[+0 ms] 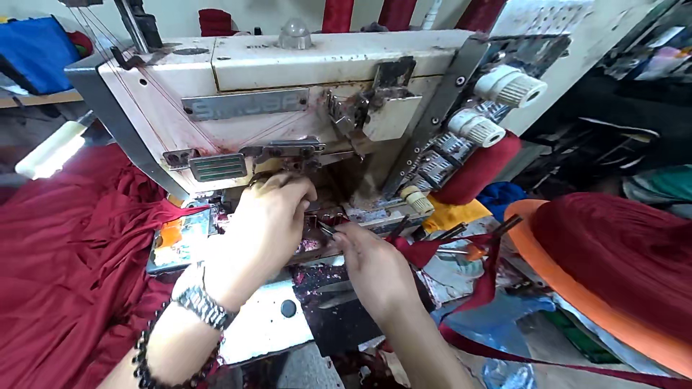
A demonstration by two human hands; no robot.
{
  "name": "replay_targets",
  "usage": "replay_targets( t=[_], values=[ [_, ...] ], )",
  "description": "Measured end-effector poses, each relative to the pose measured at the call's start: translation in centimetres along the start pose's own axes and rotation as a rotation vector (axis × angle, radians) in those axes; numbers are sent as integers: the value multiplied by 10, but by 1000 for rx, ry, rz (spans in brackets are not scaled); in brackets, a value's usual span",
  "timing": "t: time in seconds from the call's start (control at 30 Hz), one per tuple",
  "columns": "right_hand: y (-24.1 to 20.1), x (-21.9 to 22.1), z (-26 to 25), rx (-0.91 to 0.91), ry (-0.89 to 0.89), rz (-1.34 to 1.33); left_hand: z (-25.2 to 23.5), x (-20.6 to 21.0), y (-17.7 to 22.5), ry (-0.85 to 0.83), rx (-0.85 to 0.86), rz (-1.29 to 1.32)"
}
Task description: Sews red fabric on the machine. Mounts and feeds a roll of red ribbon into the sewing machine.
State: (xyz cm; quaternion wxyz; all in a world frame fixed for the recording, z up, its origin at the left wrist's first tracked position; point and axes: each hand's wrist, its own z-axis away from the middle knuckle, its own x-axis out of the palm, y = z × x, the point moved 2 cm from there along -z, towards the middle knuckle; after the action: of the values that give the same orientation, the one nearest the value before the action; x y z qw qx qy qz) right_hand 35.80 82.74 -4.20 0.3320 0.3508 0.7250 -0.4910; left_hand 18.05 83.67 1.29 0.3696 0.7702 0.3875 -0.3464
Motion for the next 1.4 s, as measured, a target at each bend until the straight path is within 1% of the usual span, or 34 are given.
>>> replay_targets(
  t=[0.07,0.17,0.23,0.33,0.4,0.43,0.5,0.57,0.63,0.7,0.77,0.8,0.83,0.9,0.93,0.97,1.0,1.03,1.07,1.13,1.2,1.3,1.4],
  values=[
    [8,2,-1,-12,-9,-38,15,10,-1,168,42,-17],
    [12,5,1,-39,17,-21,33,20,1,320,27,-16],
    [13,4,6,-80,87,25,42,23,1,378,-2,14],
    [26,-3,21,-197,237,85,63,22,0,420,-27,92],
    [41,-9,36,-290,257,85,84,22,-2,436,-25,118],
    [46,-10,41,-338,228,77,95,23,-4,453,-34,128],
    [50,-3,52,-415,89,72,118,29,-6,482,-70,145],
    [43,17,61,-472,-34,81,139,37,-8,484,-112,162],
    [31,37,59,-495,-79,102,151,44,-10,460,-141,175],
    [24,51,50,-452,-134,132,161,50,-13,414,-155,180],
    [23,56,42,-361,-231,115,169,55,-18,346,-155,165],
    [25,56,44,-335,-223,106,173,56,-20,305,-155,153],
    [29,55,51,-338,-157,100,176,57,-21,262,-153,151],
    [44,49,77,-380,74,62,180,58,-18,163,-128,142],
    [56,44,95,-364,173,26,180,58,-14,97,-98,133],
    [71,40,114,-298,230,-14,178,60,-9,23,-55,129],
    [89,38,133,-185,252,-57,175,65,-2,-53,-9,115],
    [111,36,150,-35,252,-107,173,72,5,-113,28,79],
    [133,35,163,124,253,-157,171,81,10,-137,55,21],
    [170,36,174,350,289,-207,168,99,13,-100,66,-92],
    [188,37,169,450,287,-250,162,107,12,-41,60,-149],
    [191,44,148,481,254,-330,157,109,5,-11,57,-204],
    [190,51,132,471,279,-344,154,106,0,-3,36,-208]
  ],
)
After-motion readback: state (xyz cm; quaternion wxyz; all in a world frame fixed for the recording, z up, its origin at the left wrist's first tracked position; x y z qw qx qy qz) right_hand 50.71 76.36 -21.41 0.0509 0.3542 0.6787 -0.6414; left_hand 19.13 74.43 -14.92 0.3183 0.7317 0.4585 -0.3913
